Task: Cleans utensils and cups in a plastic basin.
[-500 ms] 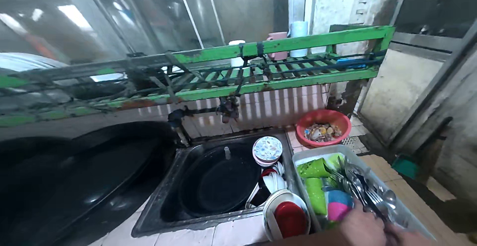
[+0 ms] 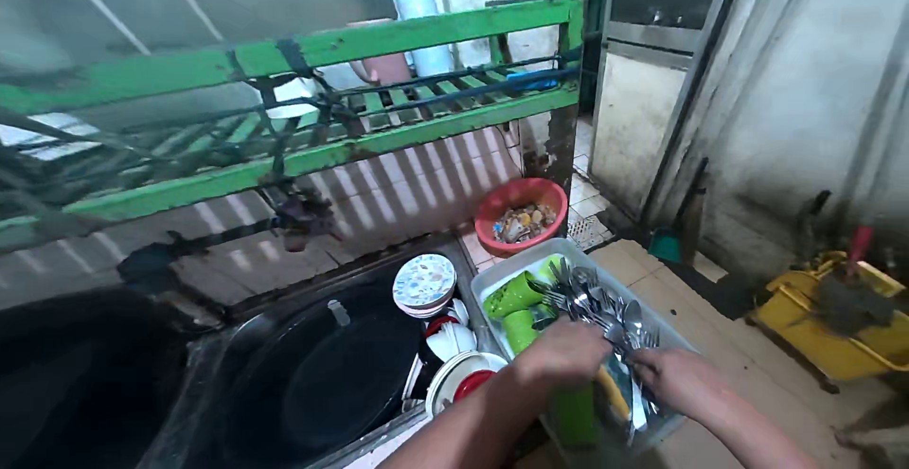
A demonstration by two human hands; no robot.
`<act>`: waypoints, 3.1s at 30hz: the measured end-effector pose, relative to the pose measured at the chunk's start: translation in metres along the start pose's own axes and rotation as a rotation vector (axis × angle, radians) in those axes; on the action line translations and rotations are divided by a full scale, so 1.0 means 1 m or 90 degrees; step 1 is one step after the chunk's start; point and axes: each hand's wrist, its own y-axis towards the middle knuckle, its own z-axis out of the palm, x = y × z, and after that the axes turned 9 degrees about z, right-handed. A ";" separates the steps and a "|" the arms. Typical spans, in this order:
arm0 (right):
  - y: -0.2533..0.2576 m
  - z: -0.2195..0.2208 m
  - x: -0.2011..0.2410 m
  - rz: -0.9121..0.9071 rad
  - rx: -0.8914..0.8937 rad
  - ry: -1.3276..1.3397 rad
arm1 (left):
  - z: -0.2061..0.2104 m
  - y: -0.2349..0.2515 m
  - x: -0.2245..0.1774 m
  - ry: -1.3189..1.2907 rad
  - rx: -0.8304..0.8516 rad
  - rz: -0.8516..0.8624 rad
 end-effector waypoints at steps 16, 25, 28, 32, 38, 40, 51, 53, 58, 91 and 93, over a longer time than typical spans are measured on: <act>-0.009 -0.005 -0.021 -0.214 0.012 0.321 | -0.036 0.011 -0.032 0.020 0.044 0.014; -0.004 0.014 0.006 -0.199 -0.124 0.344 | -0.049 -0.016 -0.023 -0.111 -0.129 -0.073; -0.007 0.010 0.004 -0.141 -0.103 0.423 | -0.049 -0.043 -0.021 -0.162 -0.264 -0.110; -0.009 -0.002 0.008 -0.041 -0.005 0.463 | -0.007 -0.060 -0.039 -0.112 -0.149 0.072; -0.009 0.008 0.008 -0.059 -0.110 0.508 | 0.047 -0.041 -0.038 0.053 -0.165 0.104; -0.010 0.014 0.006 -0.058 -0.145 0.593 | 0.053 -0.039 -0.033 0.111 -0.249 0.050; -0.016 0.008 0.025 -0.107 -0.030 1.171 | -0.024 -0.087 0.022 -0.435 -0.248 -0.270; -0.010 0.006 0.031 -0.109 0.022 1.224 | -0.035 -0.094 0.021 -0.475 -0.233 -0.252; -0.001 -0.008 0.056 0.011 0.105 1.146 | -0.062 -0.088 0.010 -0.508 -0.177 -0.206; 0.009 -0.014 0.059 -0.103 0.058 0.948 | -0.001 -0.020 0.010 -0.686 -0.617 -0.252; 0.007 -0.012 0.049 -0.078 0.029 0.864 | -0.005 -0.021 0.008 -0.707 -0.684 -0.255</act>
